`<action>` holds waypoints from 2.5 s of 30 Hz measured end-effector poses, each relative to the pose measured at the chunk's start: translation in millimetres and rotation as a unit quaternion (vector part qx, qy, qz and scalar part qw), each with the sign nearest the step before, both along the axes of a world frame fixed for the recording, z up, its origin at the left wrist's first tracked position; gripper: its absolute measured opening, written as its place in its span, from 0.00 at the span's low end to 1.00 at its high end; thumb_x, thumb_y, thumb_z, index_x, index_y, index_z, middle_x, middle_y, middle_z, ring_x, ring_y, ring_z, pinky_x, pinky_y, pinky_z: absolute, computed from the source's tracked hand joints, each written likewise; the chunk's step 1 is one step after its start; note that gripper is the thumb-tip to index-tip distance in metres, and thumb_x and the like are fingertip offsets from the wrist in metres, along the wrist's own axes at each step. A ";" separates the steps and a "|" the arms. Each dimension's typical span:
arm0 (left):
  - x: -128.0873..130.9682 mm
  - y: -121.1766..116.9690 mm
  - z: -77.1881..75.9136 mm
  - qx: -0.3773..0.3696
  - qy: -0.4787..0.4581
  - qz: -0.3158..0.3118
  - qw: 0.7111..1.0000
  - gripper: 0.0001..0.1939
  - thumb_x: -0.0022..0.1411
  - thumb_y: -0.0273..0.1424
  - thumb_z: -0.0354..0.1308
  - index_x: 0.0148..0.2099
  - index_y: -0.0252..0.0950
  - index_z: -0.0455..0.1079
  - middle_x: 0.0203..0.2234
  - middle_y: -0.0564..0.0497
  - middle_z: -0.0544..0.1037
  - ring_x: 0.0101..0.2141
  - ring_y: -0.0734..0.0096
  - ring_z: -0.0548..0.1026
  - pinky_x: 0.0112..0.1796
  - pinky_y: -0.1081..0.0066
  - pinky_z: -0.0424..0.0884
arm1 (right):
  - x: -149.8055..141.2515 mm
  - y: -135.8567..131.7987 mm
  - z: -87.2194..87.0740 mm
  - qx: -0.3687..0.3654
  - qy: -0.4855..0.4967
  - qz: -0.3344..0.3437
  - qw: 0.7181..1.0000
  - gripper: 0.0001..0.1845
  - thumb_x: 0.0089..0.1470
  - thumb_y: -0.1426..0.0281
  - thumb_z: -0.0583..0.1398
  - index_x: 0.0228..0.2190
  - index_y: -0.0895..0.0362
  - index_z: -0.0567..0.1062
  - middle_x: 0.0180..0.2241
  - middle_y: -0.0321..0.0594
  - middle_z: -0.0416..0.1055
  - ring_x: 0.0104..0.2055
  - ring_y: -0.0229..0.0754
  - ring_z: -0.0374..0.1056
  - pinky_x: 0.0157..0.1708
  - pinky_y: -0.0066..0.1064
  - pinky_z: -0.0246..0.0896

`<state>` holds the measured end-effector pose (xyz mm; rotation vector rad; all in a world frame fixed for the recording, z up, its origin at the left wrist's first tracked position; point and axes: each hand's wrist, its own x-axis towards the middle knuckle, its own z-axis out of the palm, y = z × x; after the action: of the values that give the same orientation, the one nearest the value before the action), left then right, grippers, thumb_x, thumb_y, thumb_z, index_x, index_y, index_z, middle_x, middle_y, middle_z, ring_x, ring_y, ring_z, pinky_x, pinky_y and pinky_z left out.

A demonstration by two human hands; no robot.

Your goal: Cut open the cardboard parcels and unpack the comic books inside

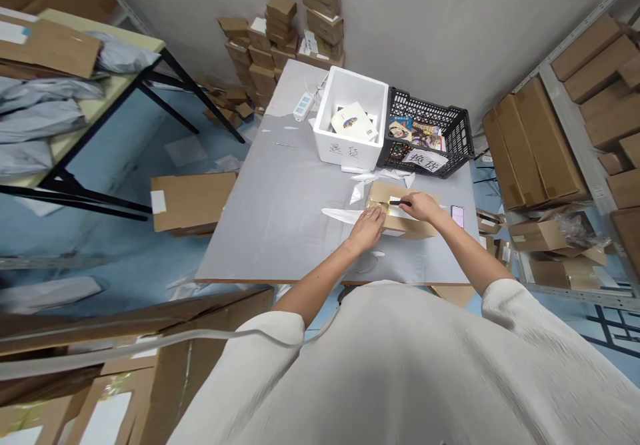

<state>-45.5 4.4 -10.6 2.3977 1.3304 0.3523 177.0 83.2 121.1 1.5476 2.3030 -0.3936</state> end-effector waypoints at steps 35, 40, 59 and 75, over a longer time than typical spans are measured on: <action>30.6 6.2 26.0 -0.041 0.114 0.118 0.986 0.31 0.79 0.37 0.53 0.79 0.37 0.65 0.67 0.30 0.74 0.68 0.35 0.70 0.65 0.45 0.69 | 170.6 -25.2 6.8 -0.019 -0.014 -0.107 0.994 0.19 0.72 0.58 0.62 0.51 0.50 0.90 0.49 0.49 0.87 0.52 0.57 0.80 0.45 0.37 0.66; 31.0 6.8 27.3 -0.048 0.134 0.131 0.981 0.30 0.79 0.37 0.53 0.78 0.38 0.65 0.67 0.31 0.73 0.68 0.36 0.70 0.66 0.45 0.68 | 199.7 -30.4 19.7 -0.029 -0.049 -0.131 0.990 0.23 0.72 0.57 0.61 0.56 0.50 0.89 0.52 0.50 0.88 0.52 0.57 0.80 0.43 0.35 0.66; 118.0 58.6 29.9 -0.102 0.156 -0.042 0.982 0.41 0.59 0.38 0.79 0.70 0.41 0.69 0.64 0.36 0.74 0.67 0.38 0.72 0.69 0.48 0.64 | 241.5 -52.5 -21.1 -0.019 0.206 -0.187 0.960 0.19 0.73 0.57 0.62 0.48 0.55 0.89 0.35 0.43 0.84 0.38 0.47 0.76 0.38 0.31 0.61; 123.2 45.4 37.4 -0.089 0.171 -0.025 0.981 0.41 0.59 0.35 0.79 0.71 0.39 0.67 0.66 0.34 0.73 0.67 0.37 0.75 0.77 0.41 0.53 | 233.7 -2.2 -41.3 -0.081 0.183 -0.059 0.978 0.19 0.70 0.58 0.61 0.49 0.54 0.88 0.35 0.40 0.84 0.33 0.43 0.70 0.35 0.32 0.55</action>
<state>77.8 49.8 26.8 2.4049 1.3701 -0.1971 410.7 81.1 79.8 1.6456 2.3710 -0.9439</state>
